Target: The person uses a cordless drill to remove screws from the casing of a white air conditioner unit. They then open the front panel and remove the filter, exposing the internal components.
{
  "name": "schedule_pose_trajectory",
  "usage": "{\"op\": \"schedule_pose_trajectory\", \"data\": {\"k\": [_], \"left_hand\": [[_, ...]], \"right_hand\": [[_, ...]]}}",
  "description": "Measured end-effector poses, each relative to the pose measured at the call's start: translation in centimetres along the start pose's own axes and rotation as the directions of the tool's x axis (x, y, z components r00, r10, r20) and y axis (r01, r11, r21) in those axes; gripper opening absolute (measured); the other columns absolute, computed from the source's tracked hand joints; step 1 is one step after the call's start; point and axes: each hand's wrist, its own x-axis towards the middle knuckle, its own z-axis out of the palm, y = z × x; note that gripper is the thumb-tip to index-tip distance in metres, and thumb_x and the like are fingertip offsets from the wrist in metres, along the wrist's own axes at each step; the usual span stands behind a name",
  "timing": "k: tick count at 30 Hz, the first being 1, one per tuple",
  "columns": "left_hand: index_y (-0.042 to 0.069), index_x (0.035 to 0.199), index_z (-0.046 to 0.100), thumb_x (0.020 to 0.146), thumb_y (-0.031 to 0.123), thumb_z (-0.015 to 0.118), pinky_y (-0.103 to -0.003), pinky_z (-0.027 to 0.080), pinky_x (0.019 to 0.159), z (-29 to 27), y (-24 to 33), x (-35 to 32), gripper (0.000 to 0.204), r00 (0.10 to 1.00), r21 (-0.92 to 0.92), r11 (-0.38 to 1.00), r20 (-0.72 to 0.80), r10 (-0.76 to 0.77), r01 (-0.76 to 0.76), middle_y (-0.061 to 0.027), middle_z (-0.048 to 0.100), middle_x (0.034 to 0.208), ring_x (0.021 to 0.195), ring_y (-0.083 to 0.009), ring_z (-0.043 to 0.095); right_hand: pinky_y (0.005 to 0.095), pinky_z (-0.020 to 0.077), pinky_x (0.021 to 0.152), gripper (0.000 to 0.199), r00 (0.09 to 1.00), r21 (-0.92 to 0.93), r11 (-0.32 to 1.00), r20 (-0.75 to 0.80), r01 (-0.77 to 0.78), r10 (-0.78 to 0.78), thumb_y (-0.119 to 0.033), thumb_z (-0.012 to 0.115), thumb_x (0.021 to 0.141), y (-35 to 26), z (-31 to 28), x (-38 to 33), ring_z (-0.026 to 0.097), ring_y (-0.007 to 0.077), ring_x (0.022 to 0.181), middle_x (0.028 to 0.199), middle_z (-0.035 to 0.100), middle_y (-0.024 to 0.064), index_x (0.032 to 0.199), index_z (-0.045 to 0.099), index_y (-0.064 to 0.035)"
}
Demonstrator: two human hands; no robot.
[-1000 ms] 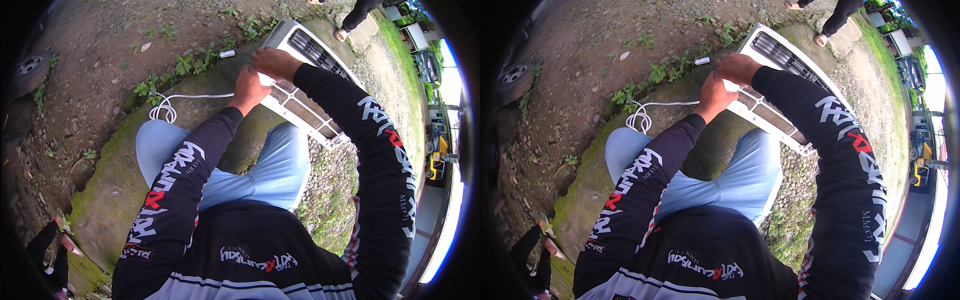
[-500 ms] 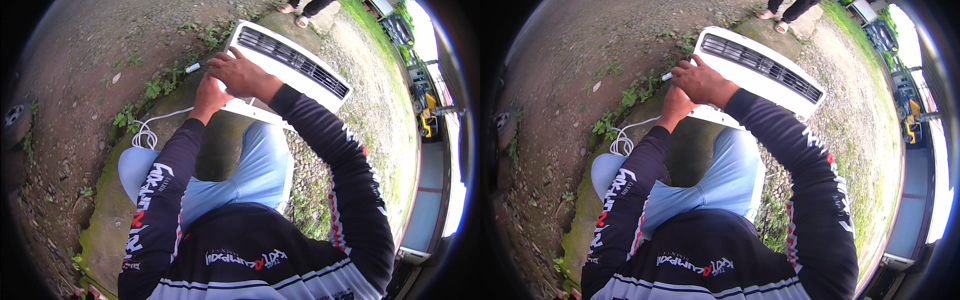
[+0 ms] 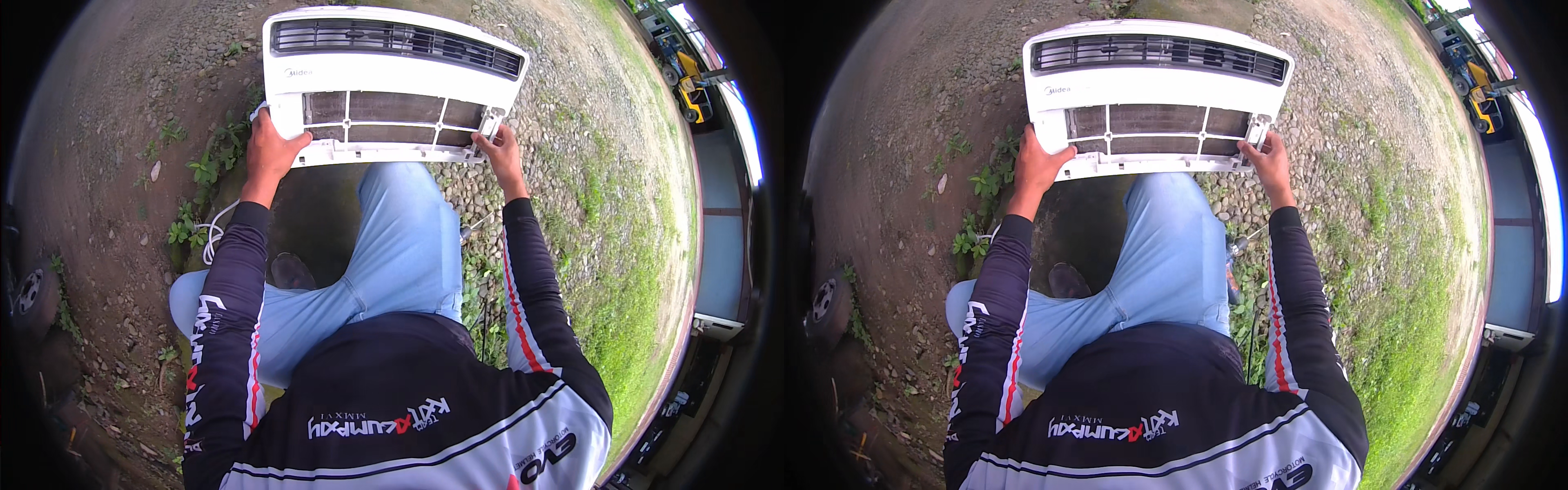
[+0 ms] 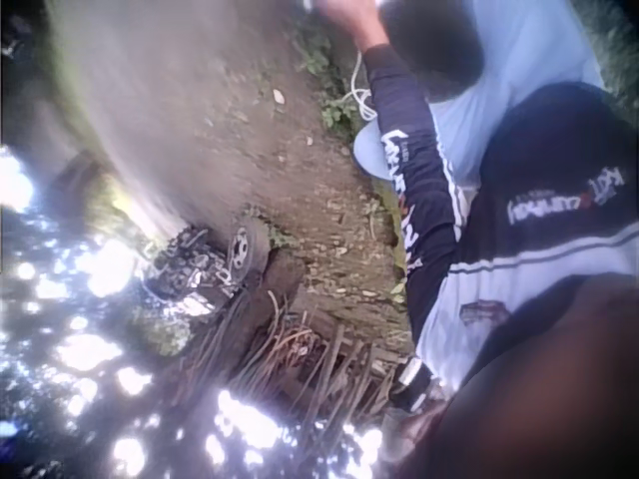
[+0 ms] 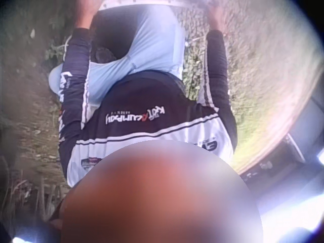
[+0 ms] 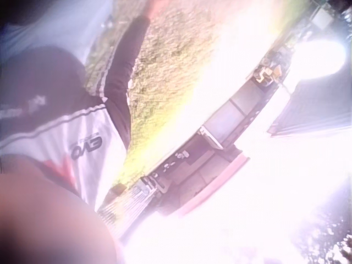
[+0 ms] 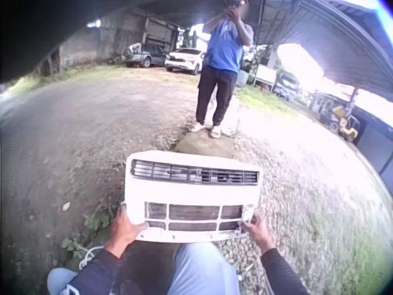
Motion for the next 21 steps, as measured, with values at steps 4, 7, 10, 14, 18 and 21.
{"op": "schedule_pose_trajectory", "data": {"k": [4,7,10,14,18,21], "left_hand": [[-0.001,0.131,0.052,0.074,0.038,0.093,-0.050,0.053,0.101,-0.5,0.4,-0.1,0.080,0.999,-0.038,0.999,0.048,-0.002,0.004,-0.0245,0.064,0.130,0.120,-0.0417,0.065],[-0.005,0.142,0.046,0.073,0.040,0.093,-0.050,0.054,0.101,-0.7,0.5,0.0,0.094,0.996,-0.014,1.000,0.086,-0.005,0.006,-0.0274,0.060,0.135,0.123,-0.0436,0.064],[-0.007,0.147,0.042,0.073,0.042,0.092,-0.051,0.054,0.102,-0.7,0.5,0.0,0.101,0.994,0.013,1.000,0.111,-0.015,0.014,-0.0287,0.058,0.139,0.125,-0.0446,0.063],[-0.008,0.149,0.040,0.074,0.043,0.092,-0.050,0.053,0.104,-0.9,0.7,-0.1,0.105,0.988,0.027,0.998,0.145,-0.058,0.054,-0.0294,0.057,0.140,0.127,-0.0448,0.062],[-0.009,0.150,0.039,0.074,0.044,0.092,-0.050,0.053,0.105,-1.1,1.2,-0.1,0.106,0.990,0.076,0.996,0.134,-0.048,0.038,-0.0304,0.057,0.141,0.127,-0.0456,0.062],[-0.008,0.146,0.043,0.075,0.045,0.091,-0.051,0.053,0.104,-1.3,1.6,-0.2,0.101,0.989,0.130,0.989,0.127,-0.081,0.064,-0.0303,0.060,0.137,0.125,-0.0456,0.063]], "right_hand": [[0.0297,0.0559,0.086,0.040,0.998,-0.053,0.996,0.014,-0.068,0.069,-0.024,0.087,0.091,-2.1,-0.3,0.8,0.070,0.0126,0.095,0.105,0.075,0.0051,0.116,0.066,0.0003],[0.0334,0.0566,0.084,0.048,0.999,0.101,0.995,-0.052,0.009,-0.004,-0.025,0.089,0.086,-3.5,-0.4,1.6,0.072,0.0186,0.090,0.103,0.076,0.0105,0.117,0.067,0.0030],[0.0358,0.0565,0.086,0.054,1.000,-0.319,0.947,-0.025,-0.026,0.020,-0.030,0.090,0.085,-4.6,0.0,3.3,0.074,0.0238,0.093,0.104,0.077,0.0142,0.120,0.068,0.0042],[0.0371,0.0570,0.088,0.058,0.992,-0.408,0.912,0.104,-0.024,0.073,-0.033,0.090,0.083,-5.6,-1.1,4.7,0.075,0.0248,0.098,0.107,0.079,0.0179,0.124,0.068,0.0026],[0.0380,0.0593,0.086,0.042,0.999,-0.144,0.989,-0.034,-0.020,0.016,-0.024,0.083,0.092,-4.9,-1.8,2.6,0.076,0.0253,0.096,0.110,0.077,0.0181,0.122,0.068,0.0013],[0.0370,0.0603,0.082,0.020,0.928,-0.318,0.933,-0.267,0.170,-0.260,-0.010,0.075,0.097,-3.7,-0.6,-0.4,0.073,0.0232,0.098,0.111,0.072,0.0129,0.115,0.070,-0.0024]]}}
